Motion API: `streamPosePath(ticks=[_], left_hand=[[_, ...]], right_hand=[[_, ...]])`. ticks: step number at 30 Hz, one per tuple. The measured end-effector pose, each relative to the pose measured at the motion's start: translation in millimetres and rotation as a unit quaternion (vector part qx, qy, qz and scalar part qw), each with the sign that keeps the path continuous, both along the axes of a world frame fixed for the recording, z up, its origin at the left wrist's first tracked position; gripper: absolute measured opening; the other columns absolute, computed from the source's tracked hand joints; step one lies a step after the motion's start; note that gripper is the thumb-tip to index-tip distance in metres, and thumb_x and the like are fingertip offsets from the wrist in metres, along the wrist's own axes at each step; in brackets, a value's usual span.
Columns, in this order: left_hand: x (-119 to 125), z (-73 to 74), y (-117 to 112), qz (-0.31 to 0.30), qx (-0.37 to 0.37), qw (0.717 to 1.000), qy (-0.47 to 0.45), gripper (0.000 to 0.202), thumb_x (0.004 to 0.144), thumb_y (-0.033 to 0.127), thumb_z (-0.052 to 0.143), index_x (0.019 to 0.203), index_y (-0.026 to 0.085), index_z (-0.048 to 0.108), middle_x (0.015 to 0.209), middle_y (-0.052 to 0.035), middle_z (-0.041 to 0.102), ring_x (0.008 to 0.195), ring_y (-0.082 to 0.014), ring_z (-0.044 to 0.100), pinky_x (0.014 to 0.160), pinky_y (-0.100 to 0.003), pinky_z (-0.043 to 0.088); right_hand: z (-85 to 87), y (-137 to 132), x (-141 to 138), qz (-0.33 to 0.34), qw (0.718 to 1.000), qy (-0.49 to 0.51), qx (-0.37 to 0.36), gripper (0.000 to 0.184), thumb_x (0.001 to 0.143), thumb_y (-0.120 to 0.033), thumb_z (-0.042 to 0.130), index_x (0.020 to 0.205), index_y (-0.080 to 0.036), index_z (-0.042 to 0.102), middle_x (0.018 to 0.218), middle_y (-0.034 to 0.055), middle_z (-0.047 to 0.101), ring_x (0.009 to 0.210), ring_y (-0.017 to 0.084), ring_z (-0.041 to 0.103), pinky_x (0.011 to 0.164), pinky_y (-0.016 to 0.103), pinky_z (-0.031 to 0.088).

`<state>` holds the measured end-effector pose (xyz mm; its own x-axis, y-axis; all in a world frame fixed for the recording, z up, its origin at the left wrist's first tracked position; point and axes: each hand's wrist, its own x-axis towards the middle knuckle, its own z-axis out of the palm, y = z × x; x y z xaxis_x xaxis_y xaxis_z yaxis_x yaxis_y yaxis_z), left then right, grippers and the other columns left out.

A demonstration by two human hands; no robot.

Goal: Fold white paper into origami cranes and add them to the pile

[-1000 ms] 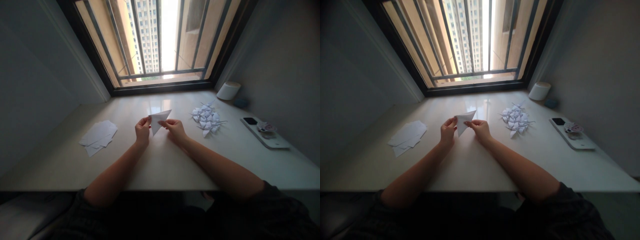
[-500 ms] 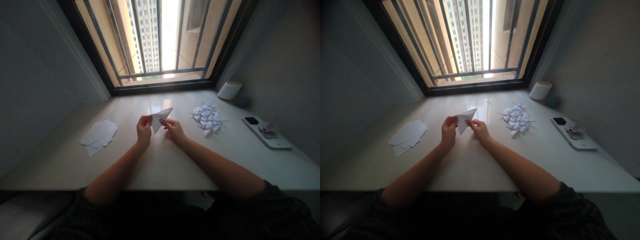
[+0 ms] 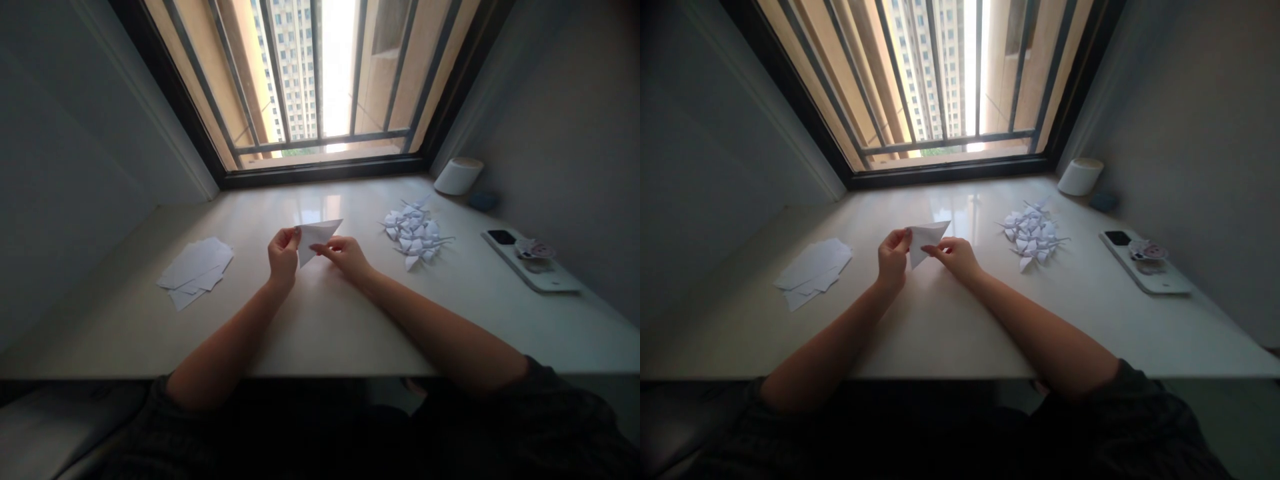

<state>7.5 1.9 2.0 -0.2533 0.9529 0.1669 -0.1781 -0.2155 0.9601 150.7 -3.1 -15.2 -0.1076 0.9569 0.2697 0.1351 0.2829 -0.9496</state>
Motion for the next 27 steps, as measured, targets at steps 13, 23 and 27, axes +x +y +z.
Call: streamPosePath(ticks=[13,23,27], left_hand=[[1.8,0.8,0.4,-0.008,0.024,0.997,0.067,0.024,0.077,0.04,0.066,0.076,0.017,0.067,0.072,-0.0012,0.064,0.067,-0.0119,0.056,0.064,-0.023,0.043],[7.1,1.1,-3.9,-0.127,-0.035,0.991,-0.001,0.053,0.063,0.04,0.081,0.106,0.014,0.063,0.086,-0.0072,0.072,0.074,-0.018,0.067,0.073,-0.031,0.051],[5.3,-2.6,-3.4,-0.171,-0.025,0.985,0.024,0.04,0.06,0.037,0.083,0.088,0.013,0.067,0.084,-0.0093,0.074,0.079,-0.02,0.069,0.081,-0.034,0.051]], right_hand=[[2.4,1.6,0.6,-0.043,0.989,0.126,-0.057,0.039,0.059,-0.058,0.076,0.059,-0.019,0.068,0.064,0.0031,0.069,0.065,0.019,0.063,0.065,0.03,0.047],[4.8,1.2,2.1,-0.091,0.988,0.119,-0.048,0.037,0.064,-0.055,0.073,0.056,-0.019,0.068,0.06,0.0024,0.067,0.059,0.015,0.058,0.061,0.029,0.043],[2.3,2.2,2.1,-0.104,0.987,0.115,-0.044,0.039,0.065,-0.056,0.072,0.055,-0.019,0.067,0.06,0.0031,0.067,0.061,0.015,0.058,0.064,0.029,0.044]])
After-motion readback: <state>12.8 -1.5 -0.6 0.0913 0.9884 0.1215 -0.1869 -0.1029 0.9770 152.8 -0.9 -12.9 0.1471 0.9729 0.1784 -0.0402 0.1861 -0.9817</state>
